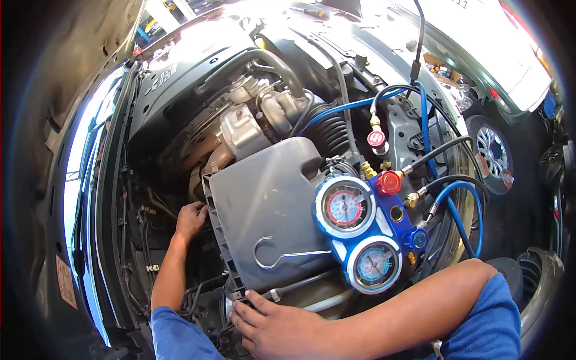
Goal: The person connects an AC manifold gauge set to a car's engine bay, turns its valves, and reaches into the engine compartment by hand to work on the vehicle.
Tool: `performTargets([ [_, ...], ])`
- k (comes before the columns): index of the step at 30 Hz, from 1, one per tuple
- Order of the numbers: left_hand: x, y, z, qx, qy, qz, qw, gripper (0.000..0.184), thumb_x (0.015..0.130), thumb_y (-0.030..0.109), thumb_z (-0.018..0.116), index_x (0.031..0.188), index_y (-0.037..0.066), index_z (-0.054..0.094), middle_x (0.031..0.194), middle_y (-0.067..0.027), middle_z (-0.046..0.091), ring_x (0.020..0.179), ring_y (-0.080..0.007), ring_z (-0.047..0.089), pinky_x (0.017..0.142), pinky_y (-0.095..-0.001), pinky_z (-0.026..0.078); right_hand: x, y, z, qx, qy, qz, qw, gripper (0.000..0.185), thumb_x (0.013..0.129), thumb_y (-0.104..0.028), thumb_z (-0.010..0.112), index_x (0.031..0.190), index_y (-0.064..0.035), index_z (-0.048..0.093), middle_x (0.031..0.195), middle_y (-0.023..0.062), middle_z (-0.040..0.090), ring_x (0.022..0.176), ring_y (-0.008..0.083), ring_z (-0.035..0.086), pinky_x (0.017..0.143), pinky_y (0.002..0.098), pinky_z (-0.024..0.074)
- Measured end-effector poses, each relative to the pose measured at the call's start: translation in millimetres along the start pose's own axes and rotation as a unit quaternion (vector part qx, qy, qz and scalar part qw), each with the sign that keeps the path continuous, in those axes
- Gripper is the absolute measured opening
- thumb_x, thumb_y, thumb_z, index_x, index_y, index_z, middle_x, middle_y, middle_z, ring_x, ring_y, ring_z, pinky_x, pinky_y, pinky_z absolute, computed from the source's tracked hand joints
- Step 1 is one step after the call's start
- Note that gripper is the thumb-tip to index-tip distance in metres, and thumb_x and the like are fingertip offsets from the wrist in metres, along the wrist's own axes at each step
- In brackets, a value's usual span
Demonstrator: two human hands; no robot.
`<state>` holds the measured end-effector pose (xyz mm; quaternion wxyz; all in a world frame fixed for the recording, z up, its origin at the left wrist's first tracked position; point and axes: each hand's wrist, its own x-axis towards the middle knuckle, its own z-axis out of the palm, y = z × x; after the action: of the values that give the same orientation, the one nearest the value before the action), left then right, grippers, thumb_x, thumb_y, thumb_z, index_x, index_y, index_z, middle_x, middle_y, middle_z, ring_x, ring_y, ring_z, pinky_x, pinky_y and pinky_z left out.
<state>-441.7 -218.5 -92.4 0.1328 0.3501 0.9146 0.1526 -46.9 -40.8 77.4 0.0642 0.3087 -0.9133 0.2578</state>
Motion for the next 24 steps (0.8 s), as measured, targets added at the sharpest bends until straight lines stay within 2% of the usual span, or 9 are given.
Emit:
performTargets([
  [7,4.8,-14.6,3.0,-0.002,-0.006,0.017,1.000,0.028,0.095,0.022,0.064,0.103,-0.003,0.074,0.095,-0.0262,0.072,0.092,-0.0416,0.072,0.082,-0.0447,0.055,-0.8,-1.5,2.1,-0.001,0.017,0.010,1.000,0.036,0.094,-0.027,0.053,0.107,-0.0038,0.077,0.139,0.0250,0.060,0.138,0.0404,0.050,0.120,0.0584,0.0295],
  [10,3.0,-3.1,-3.1,-0.014,-0.024,0.009,1.000,0.028,0.095,0.022,0.064,0.103,-0.003,0.074,0.094,-0.0261,0.073,0.091,-0.0397,0.073,0.082,-0.0437,0.055,9.3,1.5,29.2,-0.001,0.042,-0.003,0.999,0.036,0.096,-0.025,0.053,0.112,0.0000,0.074,0.132,0.0249,0.064,0.133,0.0417,0.054,0.117,0.0596,0.0343],
  [13,4.9,-0.8,-5.1,-0.017,-0.033,-0.002,0.999,0.029,0.095,0.023,0.064,0.104,-0.002,0.074,0.093,-0.0256,0.073,0.090,-0.0383,0.073,0.081,-0.0434,0.055,9.4,1.4,33.1,0.025,0.003,-0.009,1.000,0.039,0.097,-0.026,0.052,0.117,0.0002,0.073,0.139,0.0279,0.059,0.139,0.0442,0.049,0.117,0.0634,0.0326],
  [17,17.0,-23.5,-1.7,-0.040,-0.070,-0.021,0.997,0.032,0.093,0.027,0.067,0.104,-0.002,0.074,0.092,-0.0248,0.074,0.090,-0.0378,0.073,0.082,-0.0436,0.054,9.1,1.9,31.9,0.033,0.004,-0.009,0.999,0.039,0.098,-0.026,0.052,0.118,-0.0002,0.073,0.139,0.0272,0.060,0.139,0.0439,0.049,0.118,0.0627,0.0322],
  [19,23.5,-43.1,3.7,-0.050,-0.070,0.001,0.996,0.033,0.091,0.029,0.068,0.103,-0.002,0.075,0.093,-0.0246,0.074,0.090,-0.0374,0.073,0.082,-0.0435,0.054,9.6,2.1,30.5,0.039,0.001,-0.009,0.999,0.040,0.098,-0.027,0.052,0.118,-0.0002,0.073,0.140,0.0270,0.059,0.139,0.0439,0.049,0.118,0.0628,0.0314],
  [22,26.0,-49.1,5.0,-0.049,-0.067,0.018,0.996,0.035,0.088,0.031,0.070,0.102,-0.001,0.075,0.093,-0.0244,0.074,0.090,-0.0371,0.073,0.083,-0.0431,0.055,1.4,-0.2,0.2,0.006,-0.003,0.008,1.000,0.036,0.095,-0.026,0.053,0.109,-0.0036,0.077,0.140,0.0251,0.060,0.138,0.0406,0.049,0.121,0.0583,0.0287],
  [24,26.4,-51.6,5.3,-0.049,-0.061,0.024,0.997,0.036,0.087,0.032,0.070,0.101,-0.001,0.075,0.093,-0.0242,0.074,0.090,-0.0368,0.073,0.083,-0.0428,0.055,2.8,-0.9,0.3,0.008,-0.009,0.012,1.000,0.036,0.095,-0.026,0.053,0.108,-0.0035,0.077,0.139,0.0251,0.060,0.138,0.0406,0.050,0.121,0.0583,0.0286],
])
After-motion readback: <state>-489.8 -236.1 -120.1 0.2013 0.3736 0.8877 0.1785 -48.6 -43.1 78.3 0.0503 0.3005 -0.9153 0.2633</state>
